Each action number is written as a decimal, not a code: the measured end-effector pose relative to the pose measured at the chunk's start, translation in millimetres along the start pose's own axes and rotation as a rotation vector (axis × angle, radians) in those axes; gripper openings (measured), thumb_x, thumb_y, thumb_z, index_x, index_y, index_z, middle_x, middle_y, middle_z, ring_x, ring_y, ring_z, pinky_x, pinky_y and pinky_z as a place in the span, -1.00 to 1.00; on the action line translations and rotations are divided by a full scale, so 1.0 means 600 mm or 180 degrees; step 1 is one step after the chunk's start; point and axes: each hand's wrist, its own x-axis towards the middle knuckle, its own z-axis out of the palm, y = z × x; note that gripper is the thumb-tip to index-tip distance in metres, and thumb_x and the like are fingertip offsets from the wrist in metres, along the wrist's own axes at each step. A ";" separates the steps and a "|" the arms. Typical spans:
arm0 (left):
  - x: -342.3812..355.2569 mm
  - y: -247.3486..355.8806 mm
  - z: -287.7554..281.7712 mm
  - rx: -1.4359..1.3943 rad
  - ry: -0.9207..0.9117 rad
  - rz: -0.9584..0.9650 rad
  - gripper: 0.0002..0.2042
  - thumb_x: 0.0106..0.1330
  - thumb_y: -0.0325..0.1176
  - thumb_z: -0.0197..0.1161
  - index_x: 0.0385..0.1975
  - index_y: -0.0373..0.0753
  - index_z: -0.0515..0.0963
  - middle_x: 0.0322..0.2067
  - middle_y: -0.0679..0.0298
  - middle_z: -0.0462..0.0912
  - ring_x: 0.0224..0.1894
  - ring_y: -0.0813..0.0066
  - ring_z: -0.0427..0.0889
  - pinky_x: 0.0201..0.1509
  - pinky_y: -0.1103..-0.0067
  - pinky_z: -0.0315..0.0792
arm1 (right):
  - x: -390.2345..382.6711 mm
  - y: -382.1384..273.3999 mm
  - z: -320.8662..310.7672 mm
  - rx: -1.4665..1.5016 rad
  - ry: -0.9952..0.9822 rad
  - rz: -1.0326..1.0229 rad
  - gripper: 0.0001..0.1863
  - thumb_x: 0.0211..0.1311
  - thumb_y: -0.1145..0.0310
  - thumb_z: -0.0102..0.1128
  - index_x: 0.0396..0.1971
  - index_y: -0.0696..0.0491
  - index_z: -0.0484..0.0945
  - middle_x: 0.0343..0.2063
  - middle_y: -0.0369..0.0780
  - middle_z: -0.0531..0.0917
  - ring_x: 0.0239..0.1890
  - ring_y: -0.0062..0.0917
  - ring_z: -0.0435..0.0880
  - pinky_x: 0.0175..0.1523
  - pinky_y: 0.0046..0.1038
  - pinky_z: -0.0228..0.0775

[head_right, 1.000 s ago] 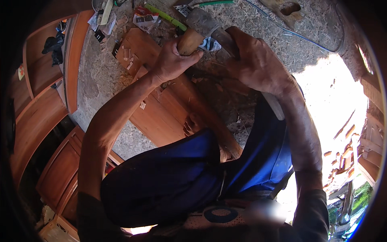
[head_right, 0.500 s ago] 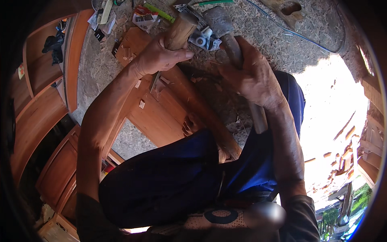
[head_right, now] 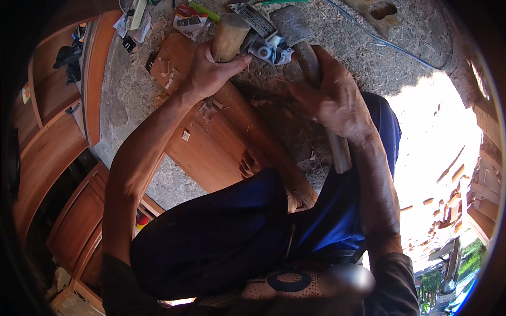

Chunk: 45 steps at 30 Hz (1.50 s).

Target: The person sits on the floor and uses a chisel and hammer to carve a rectangular wooden panel. They repeatedly strike the chisel to remove wood chips and shape the surface.

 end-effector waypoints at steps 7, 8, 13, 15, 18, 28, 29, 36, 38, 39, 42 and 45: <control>0.003 -0.021 0.001 0.0392 0.0030 -0.0003 -0.74 0.18 -0.31 0.49 -0.25 -0.33 0.64 -0.42 0.36 0.69 -0.37 0.70 0.64 -0.25 0.58 0.56 | 0.010 -0.048 -0.009 -0.0450 0.0095 -0.0246 -0.53 0.22 0.35 0.30 0.10 0.14 0.47 -0.47 -0.18 0.65 -0.40 -0.49 0.69 -0.25 -0.36 0.53; 0.002 -0.026 0.002 0.0360 0.0075 0.0056 -0.74 0.18 -0.30 0.49 -0.26 -0.33 0.64 -0.43 0.36 0.69 -0.37 0.70 0.64 -0.25 0.58 0.56 | 0.016 -0.044 -0.009 -0.0617 0.0126 -0.0427 -0.53 0.21 0.35 0.30 0.12 0.13 0.47 -0.48 -0.19 0.64 -0.41 -0.50 0.67 -0.25 -0.38 0.51; 0.000 -0.037 0.007 0.0196 0.0300 0.0350 -0.75 0.18 -0.29 0.49 -0.30 -0.33 0.64 -0.47 0.35 0.70 -0.38 0.67 0.65 -0.25 0.56 0.56 | 0.041 -0.045 -0.032 -0.1344 -0.0037 -0.1007 -0.49 0.18 0.41 0.28 0.16 0.11 0.46 -0.48 -0.12 0.64 -0.43 -0.38 0.68 -0.27 -0.33 0.49; -0.004 -0.015 0.001 0.0239 0.0183 -0.0036 -0.74 0.18 -0.29 0.50 -0.29 -0.33 0.64 -0.44 0.33 0.71 -0.36 0.63 0.67 -0.23 0.54 0.57 | 0.030 -0.089 -0.038 -0.1020 0.0092 -0.0571 -0.52 0.19 0.41 0.27 0.14 0.12 0.47 -0.43 -0.02 0.68 -0.36 -0.18 0.75 -0.20 -0.21 0.54; 0.005 -0.017 0.004 0.0400 0.0055 -0.0209 -0.73 0.17 -0.28 0.49 -0.27 -0.33 0.65 -0.42 0.31 0.72 -0.35 0.61 0.67 -0.21 0.51 0.57 | 0.027 -0.067 -0.017 -0.1131 0.0214 -0.0656 -0.54 0.19 0.39 0.30 0.10 0.10 0.48 -0.40 -0.01 0.67 -0.35 -0.19 0.72 -0.19 -0.22 0.51; 0.032 -0.028 0.013 0.0785 -0.0045 -0.0158 -0.67 0.19 -0.20 0.47 -0.21 -0.32 0.65 -0.37 0.21 0.73 -0.31 0.56 0.69 -0.18 0.50 0.55 | 0.048 -0.043 -0.030 -0.1200 0.0472 -0.0564 -0.50 0.18 0.34 0.31 0.13 0.12 0.48 -0.42 -0.20 0.66 -0.36 -0.48 0.65 -0.21 -0.32 0.46; 0.029 -0.038 0.017 0.0709 0.0045 0.0064 -0.67 0.19 -0.20 0.47 -0.22 -0.32 0.65 -0.39 0.22 0.72 -0.33 0.58 0.67 -0.20 0.50 0.55 | 0.048 -0.028 -0.030 -0.1357 0.0230 -0.0707 -0.50 0.18 0.34 0.32 0.13 0.12 0.48 -0.44 -0.21 0.65 -0.37 -0.48 0.65 -0.22 -0.32 0.46; 0.025 -0.043 0.012 0.0772 -0.0160 -0.0011 -0.75 0.30 -0.31 0.45 -0.15 -0.30 0.63 -0.35 0.47 0.67 -0.32 0.77 0.58 -0.23 0.66 0.51 | 0.040 -0.055 -0.034 -0.0077 0.0709 -0.0194 -0.50 0.14 0.37 0.32 0.10 0.13 0.46 -0.45 -0.04 0.63 -0.38 -0.27 0.67 -0.21 -0.27 0.49; 0.030 -0.047 0.012 0.0857 -0.0168 -0.0073 -0.75 0.30 -0.30 0.45 -0.15 -0.31 0.63 -0.35 0.45 0.68 -0.31 0.77 0.59 -0.23 0.65 0.51 | 0.048 -0.018 -0.011 -0.1117 0.0232 -0.0518 -0.50 0.15 0.37 0.32 0.11 0.13 0.46 -0.43 -0.07 0.64 -0.36 -0.33 0.68 -0.20 -0.27 0.50; 0.029 -0.050 0.014 0.0810 -0.0093 0.0049 -0.75 0.31 -0.29 0.45 -0.16 -0.31 0.63 -0.35 0.44 0.68 -0.31 0.76 0.58 -0.22 0.65 0.51 | 0.056 -0.006 -0.007 -0.1663 0.0006 -0.0690 -0.50 0.16 0.37 0.31 0.11 0.13 0.46 -0.42 -0.08 0.65 -0.35 -0.35 0.69 -0.20 -0.28 0.50; 0.028 -0.055 0.020 0.0766 0.0067 0.0269 -0.76 0.31 -0.27 0.45 -0.21 -0.29 0.63 -0.40 0.43 0.65 -0.36 0.76 0.56 -0.29 0.65 0.47 | 0.050 0.000 -0.024 -0.1372 -0.0064 -0.0668 -0.56 0.18 0.33 0.28 0.05 0.14 0.47 -0.41 -0.03 0.66 -0.29 -0.28 0.72 -0.16 -0.23 0.50; 0.041 -0.050 0.016 0.0592 -0.0164 -0.0289 -0.79 0.30 -0.25 0.47 -0.32 -0.23 0.61 -0.55 0.46 0.57 -0.55 0.77 0.47 -0.53 0.65 0.35 | 0.032 -0.007 -0.012 -0.0907 -0.0036 -0.0193 -0.58 0.18 0.29 0.30 0.00 0.15 0.49 -0.45 -0.06 0.63 -0.33 -0.29 0.70 -0.18 -0.23 0.48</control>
